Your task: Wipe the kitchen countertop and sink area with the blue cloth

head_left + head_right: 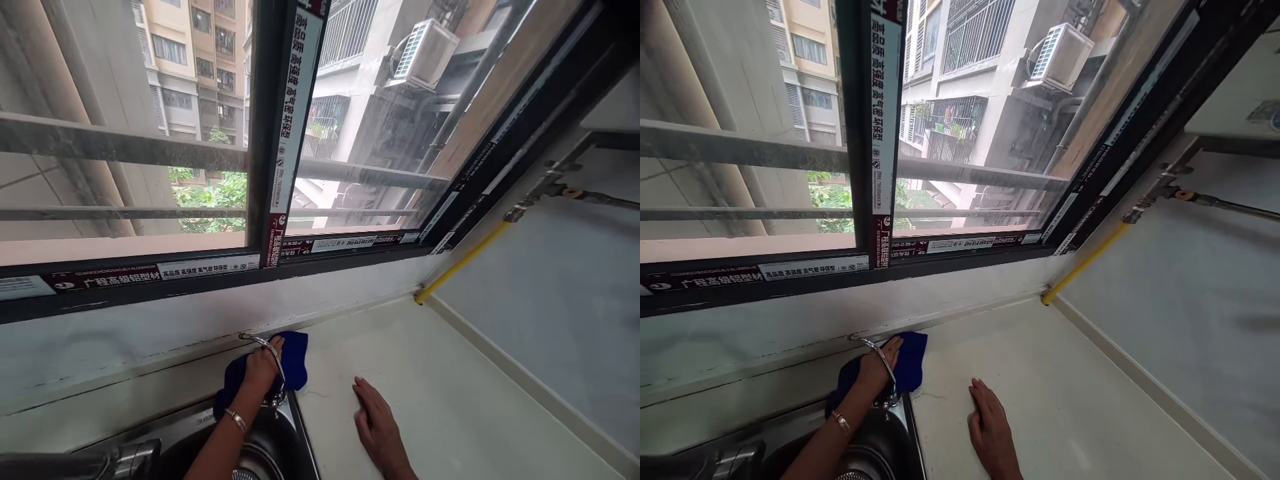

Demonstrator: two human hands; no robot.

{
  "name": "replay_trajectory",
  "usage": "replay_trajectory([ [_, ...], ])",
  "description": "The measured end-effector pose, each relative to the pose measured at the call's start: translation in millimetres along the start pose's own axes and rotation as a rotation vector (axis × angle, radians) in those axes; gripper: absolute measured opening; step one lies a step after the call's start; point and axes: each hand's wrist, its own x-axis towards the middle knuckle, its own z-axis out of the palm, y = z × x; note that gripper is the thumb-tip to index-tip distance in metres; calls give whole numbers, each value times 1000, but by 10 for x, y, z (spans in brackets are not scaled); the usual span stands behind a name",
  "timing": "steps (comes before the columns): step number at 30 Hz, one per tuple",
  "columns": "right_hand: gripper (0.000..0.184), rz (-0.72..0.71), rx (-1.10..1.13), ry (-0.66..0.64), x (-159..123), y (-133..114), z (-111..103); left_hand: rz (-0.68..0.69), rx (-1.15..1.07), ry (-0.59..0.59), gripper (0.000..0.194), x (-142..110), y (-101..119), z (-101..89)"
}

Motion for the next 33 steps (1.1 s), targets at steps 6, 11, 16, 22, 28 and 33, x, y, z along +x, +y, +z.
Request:
replay_trajectory([
  [6,49,-49,32,61,-16,96,76,-157,228,-18,55,-428,-330,-392],
  [11,49,-86,51,97,-52,149,144,-318,386,-6,52,-820,-626,-706],
  [16,52,-164,21,111,-83,169,175,-521,456,53,52,-1057,-768,-838],
  [22,51,-196,-27,109,-83,207,203,-665,482,137,51,-1067,-762,-808],
  [28,52,-176,-19,76,-96,198,171,-827,471,179,53,-982,-862,-773],
  [33,53,-151,12,37,-115,217,173,-1013,441,251,55,-887,-1135,-813],
])
